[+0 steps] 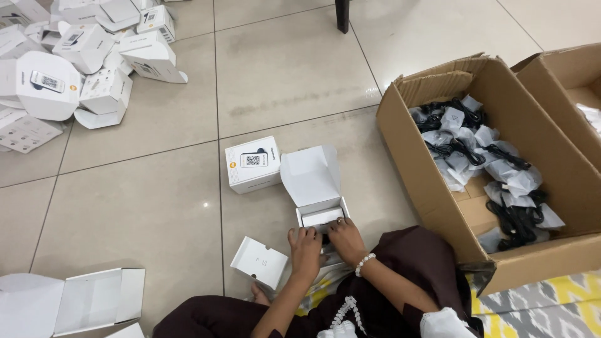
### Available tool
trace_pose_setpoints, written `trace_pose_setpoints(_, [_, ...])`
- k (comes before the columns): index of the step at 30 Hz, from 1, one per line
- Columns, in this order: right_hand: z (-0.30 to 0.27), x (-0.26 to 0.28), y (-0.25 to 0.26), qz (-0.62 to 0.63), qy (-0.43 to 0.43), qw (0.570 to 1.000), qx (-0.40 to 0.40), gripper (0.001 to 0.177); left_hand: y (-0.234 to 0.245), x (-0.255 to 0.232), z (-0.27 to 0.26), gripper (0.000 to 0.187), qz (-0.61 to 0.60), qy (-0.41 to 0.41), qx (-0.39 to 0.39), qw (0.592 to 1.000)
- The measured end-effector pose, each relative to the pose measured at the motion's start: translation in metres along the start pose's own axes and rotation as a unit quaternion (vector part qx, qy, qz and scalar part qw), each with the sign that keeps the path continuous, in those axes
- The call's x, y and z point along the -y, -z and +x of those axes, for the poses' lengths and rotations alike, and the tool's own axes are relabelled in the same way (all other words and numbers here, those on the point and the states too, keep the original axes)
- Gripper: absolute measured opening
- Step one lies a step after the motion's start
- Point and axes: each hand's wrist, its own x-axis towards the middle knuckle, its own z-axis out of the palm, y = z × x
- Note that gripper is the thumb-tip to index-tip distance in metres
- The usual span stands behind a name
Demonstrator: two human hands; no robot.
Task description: The person packs items, including small electronics and cables, into boxes.
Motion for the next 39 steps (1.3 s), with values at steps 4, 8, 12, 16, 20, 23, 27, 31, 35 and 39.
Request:
trace_pose_setpoints(4, [-0.007, -0.009, 0.03, 0.039, -0.009, 0.999, -0.015, 0.015, -0.096, 0.026, 0.022, 0.033, 0.128, -0.02, -0.022, 0.991])
trace_pose_setpoints(8, [-0.017, -0.059, 0.128, 0.199, -0.066, 0.956, -0.205, 0.021, -0.099, 0.024, 0.035, 0.031, 0.157, 0.004, -0.106, 0.982])
trace_pose_setpoints(12, [-0.03, -0.197, 0.157, 0.191, -0.25, 0.877, -0.363, 0.018, -0.015, -0.024, 0.034, 0.057, 0.111, 0.075, 0.032, 0.99])
trace_pose_setpoints(16, [-0.071, -0.39, 0.026, 0.08, -0.386, 0.888, -0.238, 0.008, 0.005, -0.056, 0.047, 0.061, 0.017, 0.068, 0.078, 0.994])
trace_pose_setpoints(20, [-0.066, -0.476, -0.092, 0.32, -0.554, 0.76, -0.115, 0.033, -0.009, -0.07, 0.063, 0.04, -0.06, 0.006, 0.012, 0.998])
trace_pose_setpoints(23, [-0.046, -0.45, -0.072, 0.358, -0.639, 0.654, -0.19, 0.046, -0.007, -0.076, 0.073, 0.037, -0.09, -0.013, 0.011, 0.996])
trace_pose_setpoints(27, [-0.048, -0.442, -0.055, 0.516, -0.652, 0.506, -0.23, 0.043, -0.009, -0.081, 0.078, 0.035, -0.142, -0.019, 0.018, 0.99])
trace_pose_setpoints(31, [-0.064, -0.419, 0.01, 0.619, -0.615, 0.433, -0.227, 0.037, 0.006, -0.1, 0.079, 0.034, -0.176, -0.037, -0.005, 0.984])
trace_pose_setpoints(35, [-0.078, -0.312, 0.155, 0.404, -0.507, 0.753, -0.112, 0.048, 0.037, -0.114, 0.077, 0.041, -0.272, -0.074, -0.052, 0.958])
trace_pose_setpoints(39, [-0.091, -0.187, 0.173, 0.529, -0.27, 0.803, -0.046, 0.034, 0.085, -0.111, 0.065, 0.059, -0.29, -0.16, -0.132, 0.934])
